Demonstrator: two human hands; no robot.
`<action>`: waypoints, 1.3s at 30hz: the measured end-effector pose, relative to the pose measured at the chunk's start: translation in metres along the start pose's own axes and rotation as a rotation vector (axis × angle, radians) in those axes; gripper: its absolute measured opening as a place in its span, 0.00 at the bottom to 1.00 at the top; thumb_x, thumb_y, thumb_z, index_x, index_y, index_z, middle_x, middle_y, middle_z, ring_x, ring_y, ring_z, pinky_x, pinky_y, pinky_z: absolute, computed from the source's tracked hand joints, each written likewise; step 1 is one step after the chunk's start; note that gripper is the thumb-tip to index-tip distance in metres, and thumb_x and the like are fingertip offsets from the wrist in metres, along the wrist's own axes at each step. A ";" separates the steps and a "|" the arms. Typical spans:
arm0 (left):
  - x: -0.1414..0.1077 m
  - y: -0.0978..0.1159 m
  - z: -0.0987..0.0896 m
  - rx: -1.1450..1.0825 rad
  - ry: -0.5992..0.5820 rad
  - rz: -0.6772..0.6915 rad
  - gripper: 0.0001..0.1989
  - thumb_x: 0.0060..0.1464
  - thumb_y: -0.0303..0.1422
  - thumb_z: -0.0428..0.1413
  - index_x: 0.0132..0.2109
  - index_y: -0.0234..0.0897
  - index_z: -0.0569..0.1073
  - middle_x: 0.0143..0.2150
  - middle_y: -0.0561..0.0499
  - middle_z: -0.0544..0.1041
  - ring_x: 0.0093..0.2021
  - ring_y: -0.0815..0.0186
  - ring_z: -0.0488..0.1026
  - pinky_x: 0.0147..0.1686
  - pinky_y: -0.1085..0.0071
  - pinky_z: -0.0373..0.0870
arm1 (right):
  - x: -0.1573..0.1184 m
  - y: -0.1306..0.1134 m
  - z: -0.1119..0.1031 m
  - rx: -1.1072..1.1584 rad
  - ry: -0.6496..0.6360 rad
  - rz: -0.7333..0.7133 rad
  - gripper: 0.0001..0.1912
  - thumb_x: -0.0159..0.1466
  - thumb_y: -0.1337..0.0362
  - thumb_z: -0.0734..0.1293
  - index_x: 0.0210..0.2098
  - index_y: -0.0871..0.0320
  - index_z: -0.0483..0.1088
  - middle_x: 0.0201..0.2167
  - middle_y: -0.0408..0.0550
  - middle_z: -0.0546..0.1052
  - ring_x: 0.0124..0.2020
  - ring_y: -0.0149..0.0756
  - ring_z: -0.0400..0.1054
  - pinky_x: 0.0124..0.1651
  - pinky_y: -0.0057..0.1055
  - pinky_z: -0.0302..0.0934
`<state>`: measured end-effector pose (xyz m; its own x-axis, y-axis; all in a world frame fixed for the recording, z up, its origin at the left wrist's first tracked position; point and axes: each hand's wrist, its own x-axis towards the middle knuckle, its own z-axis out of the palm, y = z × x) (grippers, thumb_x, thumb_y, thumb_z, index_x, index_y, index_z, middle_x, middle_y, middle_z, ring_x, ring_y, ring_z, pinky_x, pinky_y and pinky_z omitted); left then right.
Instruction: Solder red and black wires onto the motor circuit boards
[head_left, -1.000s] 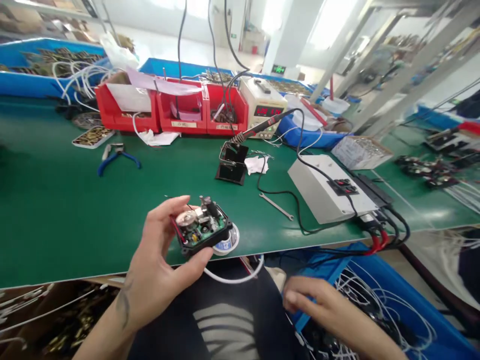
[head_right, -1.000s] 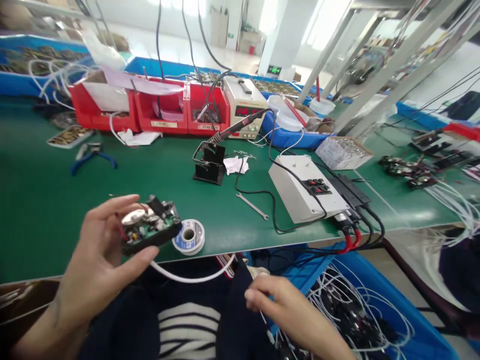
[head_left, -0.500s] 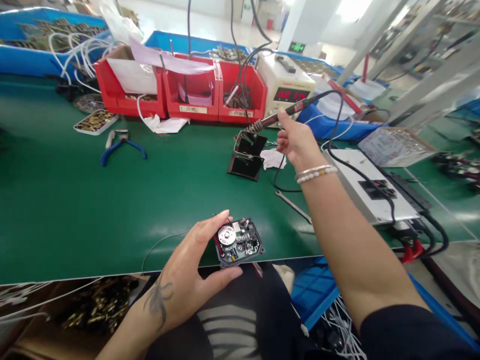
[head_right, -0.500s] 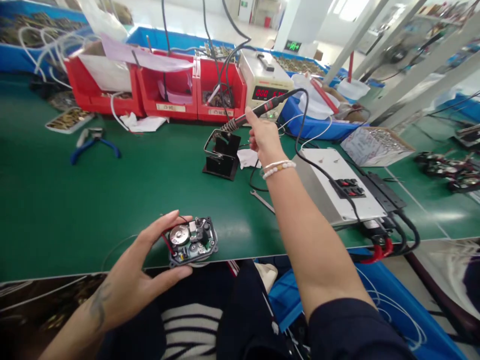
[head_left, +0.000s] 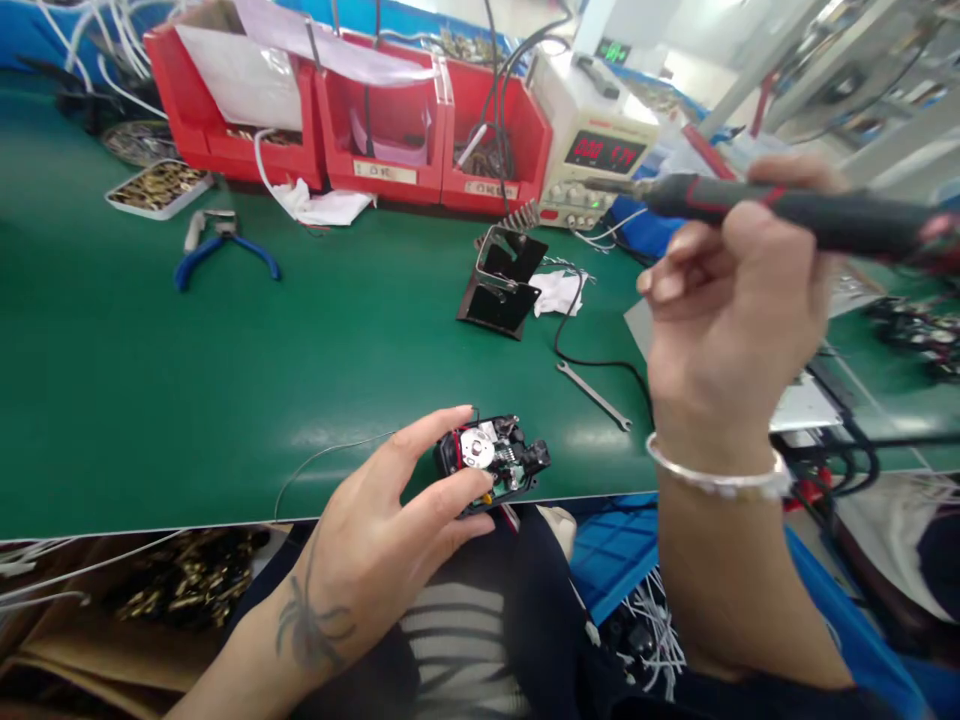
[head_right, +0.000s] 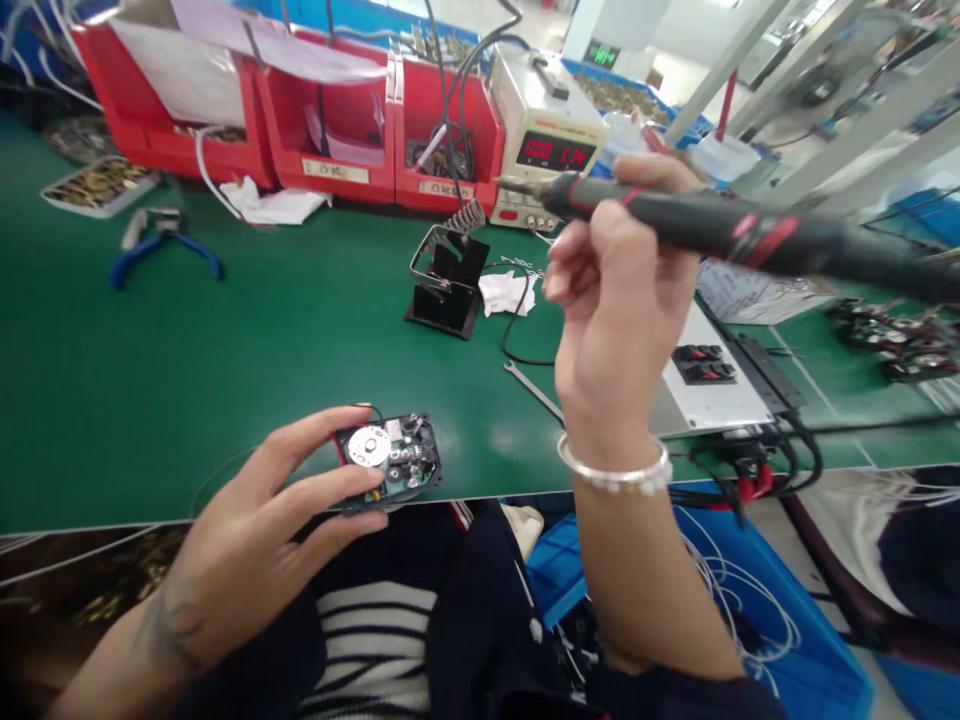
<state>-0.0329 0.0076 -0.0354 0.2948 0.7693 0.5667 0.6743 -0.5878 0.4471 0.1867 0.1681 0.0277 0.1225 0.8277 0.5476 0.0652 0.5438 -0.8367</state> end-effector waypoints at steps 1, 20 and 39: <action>0.000 0.002 -0.001 0.015 -0.004 -0.003 0.06 0.69 0.29 0.57 0.52 0.38 0.72 0.63 0.37 0.72 0.61 0.60 0.75 0.57 0.66 0.80 | -0.026 -0.013 -0.002 0.036 -0.031 -0.029 0.09 0.69 0.70 0.63 0.48 0.53 0.63 0.28 0.38 0.71 0.25 0.26 0.65 0.30 0.26 0.63; -0.002 0.026 0.004 -0.126 0.045 -0.174 0.10 0.65 0.24 0.61 0.52 0.39 0.74 0.60 0.47 0.70 0.66 0.72 0.70 0.68 0.78 0.67 | -0.167 -0.028 -0.009 0.027 -0.095 0.061 0.29 0.63 0.83 0.69 0.56 0.47 0.67 0.47 0.39 0.79 0.49 0.31 0.80 0.58 0.32 0.76; -0.002 0.031 0.008 -0.244 0.078 -0.240 0.14 0.62 0.19 0.62 0.50 0.41 0.75 0.61 0.48 0.70 0.66 0.67 0.71 0.67 0.70 0.73 | -0.149 -0.047 -0.023 -0.286 -0.398 -0.141 0.25 0.64 0.75 0.73 0.57 0.49 0.70 0.50 0.43 0.81 0.48 0.32 0.79 0.55 0.30 0.76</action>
<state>-0.0076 -0.0104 -0.0283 0.0883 0.8771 0.4722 0.5338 -0.4419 0.7210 0.1881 0.0164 -0.0150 -0.2898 0.7680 0.5711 0.3289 0.6403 -0.6942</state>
